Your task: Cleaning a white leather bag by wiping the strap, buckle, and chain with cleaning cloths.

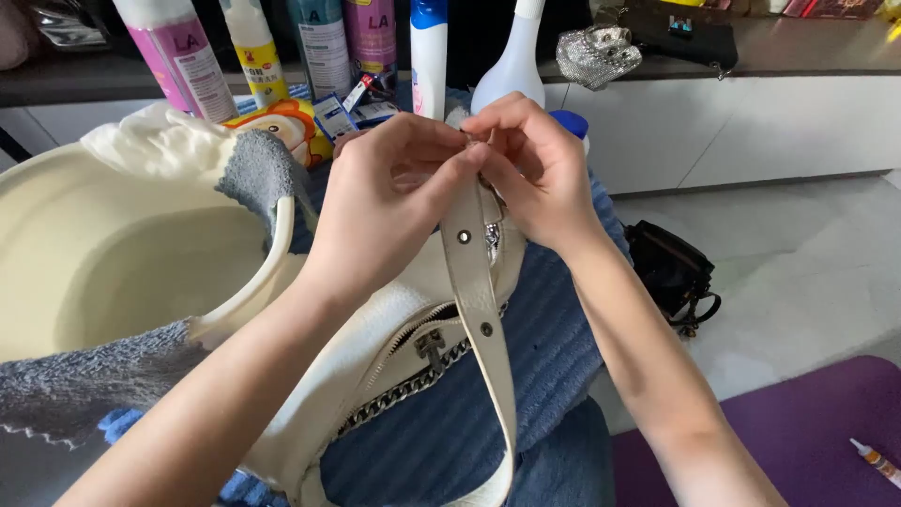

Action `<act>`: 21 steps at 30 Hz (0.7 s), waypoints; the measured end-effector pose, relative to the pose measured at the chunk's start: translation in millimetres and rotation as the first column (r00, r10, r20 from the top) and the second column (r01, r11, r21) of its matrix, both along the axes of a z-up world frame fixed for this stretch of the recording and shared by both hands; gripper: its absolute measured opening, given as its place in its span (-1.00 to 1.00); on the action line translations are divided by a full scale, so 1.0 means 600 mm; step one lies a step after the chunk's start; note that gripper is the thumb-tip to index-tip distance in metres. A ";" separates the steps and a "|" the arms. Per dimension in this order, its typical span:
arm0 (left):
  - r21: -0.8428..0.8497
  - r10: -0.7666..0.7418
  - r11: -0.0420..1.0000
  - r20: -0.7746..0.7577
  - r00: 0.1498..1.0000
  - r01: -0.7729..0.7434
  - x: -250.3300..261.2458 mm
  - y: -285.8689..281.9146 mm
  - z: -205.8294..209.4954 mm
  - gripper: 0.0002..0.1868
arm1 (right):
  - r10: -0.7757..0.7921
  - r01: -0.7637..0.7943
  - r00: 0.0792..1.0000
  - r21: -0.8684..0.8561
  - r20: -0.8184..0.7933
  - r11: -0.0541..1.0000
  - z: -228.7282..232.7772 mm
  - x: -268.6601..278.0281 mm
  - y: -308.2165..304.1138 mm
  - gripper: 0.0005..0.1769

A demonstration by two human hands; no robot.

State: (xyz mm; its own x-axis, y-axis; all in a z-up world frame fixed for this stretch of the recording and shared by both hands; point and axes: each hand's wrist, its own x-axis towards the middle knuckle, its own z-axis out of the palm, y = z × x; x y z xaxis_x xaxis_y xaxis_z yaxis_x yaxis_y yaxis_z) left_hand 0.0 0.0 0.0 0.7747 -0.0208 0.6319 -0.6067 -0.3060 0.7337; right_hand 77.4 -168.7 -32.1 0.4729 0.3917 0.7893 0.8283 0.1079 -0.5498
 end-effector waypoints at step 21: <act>0.115 0.153 0.987 -0.443 0.883 -0.114 0.009 -0.016 -0.049 -0.38 | -0.218 0.167 0.936 -0.199 -0.275 0.966 -0.059 0.051 -0.084 -0.91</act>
State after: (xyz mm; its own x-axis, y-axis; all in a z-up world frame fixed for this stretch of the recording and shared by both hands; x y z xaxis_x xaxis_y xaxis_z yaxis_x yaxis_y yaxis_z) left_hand 5.2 -9.9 -29.1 0.9741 0.0657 0.2165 -0.1676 -0.4329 0.8857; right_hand 107.8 -219.3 -67.3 0.7520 0.3859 0.5344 0.6236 -0.1540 -0.7664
